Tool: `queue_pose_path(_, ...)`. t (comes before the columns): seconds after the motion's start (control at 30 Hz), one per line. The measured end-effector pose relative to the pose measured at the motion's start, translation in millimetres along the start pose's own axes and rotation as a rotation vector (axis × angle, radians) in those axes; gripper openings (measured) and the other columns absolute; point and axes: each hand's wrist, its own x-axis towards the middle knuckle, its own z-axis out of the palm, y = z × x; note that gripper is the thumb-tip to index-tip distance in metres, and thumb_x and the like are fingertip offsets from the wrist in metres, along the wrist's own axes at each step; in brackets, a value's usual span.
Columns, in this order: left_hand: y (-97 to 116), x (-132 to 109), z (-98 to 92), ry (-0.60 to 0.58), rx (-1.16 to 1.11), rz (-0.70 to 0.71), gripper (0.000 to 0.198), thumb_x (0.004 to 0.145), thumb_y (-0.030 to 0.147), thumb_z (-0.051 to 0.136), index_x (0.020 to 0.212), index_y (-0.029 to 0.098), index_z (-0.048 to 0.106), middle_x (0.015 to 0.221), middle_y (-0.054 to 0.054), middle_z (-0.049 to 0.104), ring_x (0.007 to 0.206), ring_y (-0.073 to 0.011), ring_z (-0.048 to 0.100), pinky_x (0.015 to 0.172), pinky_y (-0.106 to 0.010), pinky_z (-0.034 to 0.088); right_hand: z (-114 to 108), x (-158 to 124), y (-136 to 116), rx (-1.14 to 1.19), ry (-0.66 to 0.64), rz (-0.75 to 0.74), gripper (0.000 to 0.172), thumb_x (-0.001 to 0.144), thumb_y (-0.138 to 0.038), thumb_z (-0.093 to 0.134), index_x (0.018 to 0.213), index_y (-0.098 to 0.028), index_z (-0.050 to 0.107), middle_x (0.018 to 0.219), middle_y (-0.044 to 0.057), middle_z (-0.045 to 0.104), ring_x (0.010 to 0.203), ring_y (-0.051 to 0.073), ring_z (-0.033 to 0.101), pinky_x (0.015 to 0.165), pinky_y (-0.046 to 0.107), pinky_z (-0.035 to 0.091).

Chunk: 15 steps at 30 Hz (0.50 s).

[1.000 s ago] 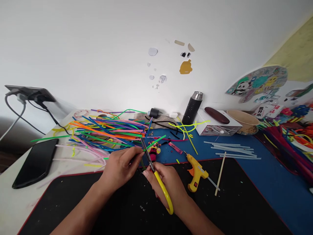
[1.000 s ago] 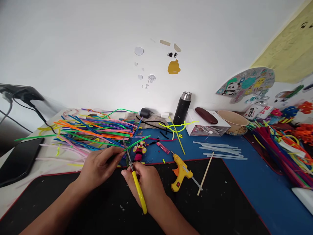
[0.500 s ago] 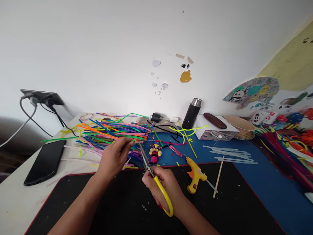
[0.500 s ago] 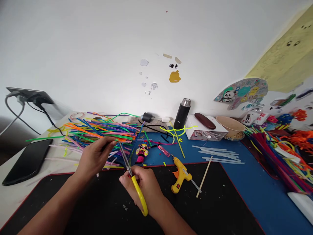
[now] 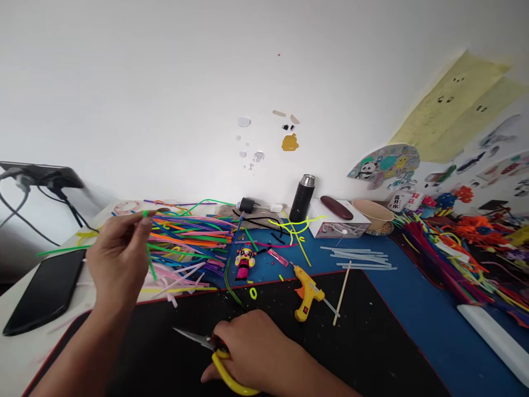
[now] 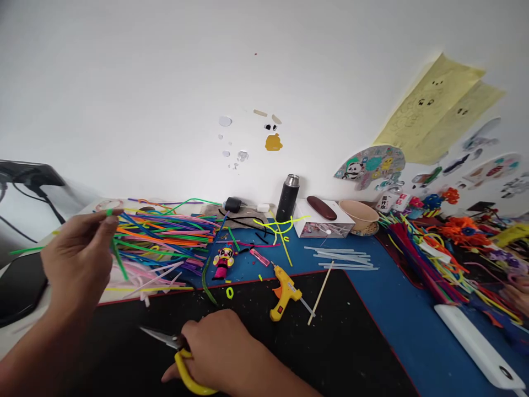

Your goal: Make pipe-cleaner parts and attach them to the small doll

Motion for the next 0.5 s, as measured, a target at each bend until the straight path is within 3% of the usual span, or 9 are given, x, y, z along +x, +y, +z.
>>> queue_pose_path(0.1, 27, 5, 3.4, -0.244, -0.044, 0.155, 0.021, 0.093, 0.041, 0.067, 0.094, 0.022, 0.078, 0.096, -0.003, 0.075, 0.078, -0.0184, 0.066, 0.068, -0.029, 0.05, -1, 9, -10, -0.077, 0.023, -0.077, 0.041, 0.095, -0.056, 0.07, 0.108, -0.018, 0.074, 0.099, 0.009, 0.082, 0.083, 0.03, 0.08, 0.064, 0.034, 0.056)
queue_pose_path(0.23, 48, 7, 37.4, -0.301, 0.009, 0.4, 0.023, 0.101, 0.033, 0.058, 0.097, 0.023, 0.079, 0.099, -0.006, 0.077, 0.09, -0.0218, 0.072, 0.081, -0.031, 0.055, -2, 15, -16, -0.119, 0.063, -0.165, 0.039, 0.095, -0.051, 0.073, 0.112, -0.016, 0.073, 0.102, 0.009, 0.081, 0.085, 0.03, 0.08, 0.062, 0.035, 0.058)
queue_pose_path(0.33, 39, 12, 75.3, -0.474, 0.044, 0.548, 0.031, 0.105, 0.03, 0.049, 0.106, 0.022, 0.08, 0.109, -0.011, 0.077, 0.101, -0.0256, 0.072, 0.091, -0.036, 0.057, -6, 12, -16, -0.09, 0.081, -0.213, 0.036, 0.099, -0.051, 0.067, 0.11, -0.018, 0.073, 0.1, 0.008, 0.082, 0.083, 0.028, 0.08, 0.061, 0.033, 0.056)
queue_pose_path(0.43, 23, 13, 107.4, -0.695, 0.243, 0.632, 0.039, 0.104, 0.02, 0.041, 0.122, 0.021, 0.076, 0.125, -0.015, 0.073, 0.113, -0.0292, 0.068, 0.097, -0.042, 0.056, -11, 4, -14, -0.045, 0.113, -0.234, 0.034, 0.101, -0.05, 0.064, 0.109, -0.019, 0.074, 0.099, 0.008, 0.083, 0.083, 0.026, 0.08, 0.06, 0.031, 0.054)
queue_pose_path(0.5, 20, 9, 121.0, -0.73, 0.301, 0.639, 0.046, 0.099, 0.01, 0.039, 0.131, 0.016, 0.072, 0.134, -0.021, 0.068, 0.119, -0.0343, 0.064, 0.098, -0.048, 0.055, -13, 0, -9, -0.001, 0.133, -0.241, 0.031, 0.102, -0.048, 0.064, 0.108, -0.02, 0.075, 0.099, 0.006, 0.083, 0.083, 0.025, 0.08, 0.062, 0.029, 0.052)
